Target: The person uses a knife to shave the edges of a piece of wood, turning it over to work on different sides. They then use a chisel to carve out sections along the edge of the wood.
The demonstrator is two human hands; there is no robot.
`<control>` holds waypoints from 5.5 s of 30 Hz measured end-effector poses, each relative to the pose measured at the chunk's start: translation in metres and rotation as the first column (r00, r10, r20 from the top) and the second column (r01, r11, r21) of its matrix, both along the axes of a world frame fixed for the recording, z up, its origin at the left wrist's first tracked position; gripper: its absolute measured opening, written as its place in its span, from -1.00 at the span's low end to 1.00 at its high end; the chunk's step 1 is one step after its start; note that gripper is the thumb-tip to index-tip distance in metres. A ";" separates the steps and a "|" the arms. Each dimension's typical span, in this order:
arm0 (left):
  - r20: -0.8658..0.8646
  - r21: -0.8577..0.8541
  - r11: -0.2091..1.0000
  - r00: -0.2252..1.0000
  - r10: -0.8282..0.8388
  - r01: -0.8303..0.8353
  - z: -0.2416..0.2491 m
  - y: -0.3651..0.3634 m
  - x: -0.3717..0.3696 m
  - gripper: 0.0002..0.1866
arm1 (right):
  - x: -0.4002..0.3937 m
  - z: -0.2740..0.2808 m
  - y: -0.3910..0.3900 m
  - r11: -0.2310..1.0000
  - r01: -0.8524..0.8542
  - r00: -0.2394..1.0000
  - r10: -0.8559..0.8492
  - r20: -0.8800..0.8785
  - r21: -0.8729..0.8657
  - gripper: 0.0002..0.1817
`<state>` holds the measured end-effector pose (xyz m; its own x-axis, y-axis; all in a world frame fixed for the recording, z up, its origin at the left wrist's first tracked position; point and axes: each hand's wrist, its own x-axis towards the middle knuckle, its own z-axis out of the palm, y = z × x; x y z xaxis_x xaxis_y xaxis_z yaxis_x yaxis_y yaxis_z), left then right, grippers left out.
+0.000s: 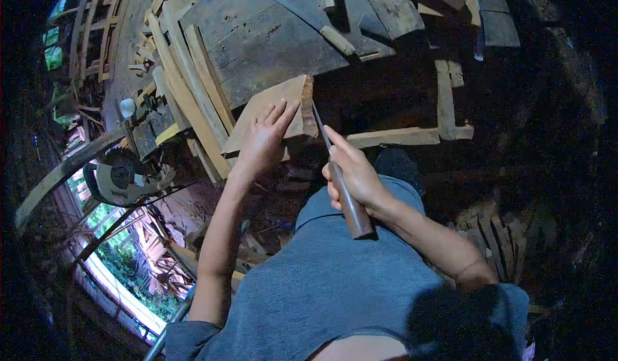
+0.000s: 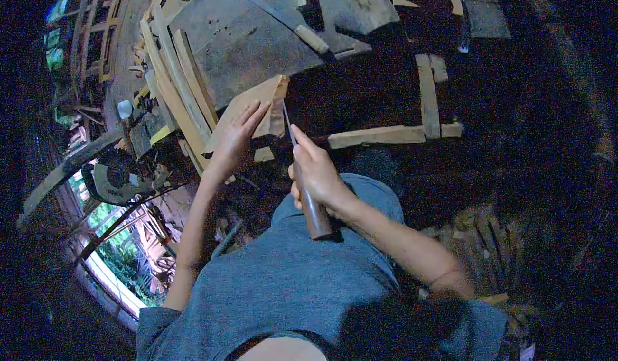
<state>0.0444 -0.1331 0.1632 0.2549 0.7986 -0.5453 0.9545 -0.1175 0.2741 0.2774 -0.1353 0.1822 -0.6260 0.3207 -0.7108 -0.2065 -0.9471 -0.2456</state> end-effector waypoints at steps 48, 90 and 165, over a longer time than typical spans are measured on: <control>-0.090 0.090 0.995 0.995 -0.043 0.051 -0.010 -0.015 0.012 -0.13 | -0.016 -0.032 -0.029 0.993 -0.031 0.992 0.017 0.122 0.113 -0.44; -0.003 0.038 0.999 1.000 -0.005 0.005 -0.008 -0.007 0.005 -0.06 | -0.028 -0.044 -0.020 0.989 0.084 0.992 -0.095 0.083 0.125 -0.47; 0.111 -0.015 0.998 0.992 0.055 -0.054 -0.005 0.004 -0.006 0.00 | -0.064 -0.046 0.022 0.981 0.192 0.971 -0.184 0.154 -0.033 -0.47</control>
<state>0.0388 -0.1289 0.1579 0.2706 0.8068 -0.5252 0.9229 -0.0622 0.3799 0.2134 -0.1131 0.1359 -0.4429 0.3861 -0.8092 -0.3461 -0.9062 -0.2430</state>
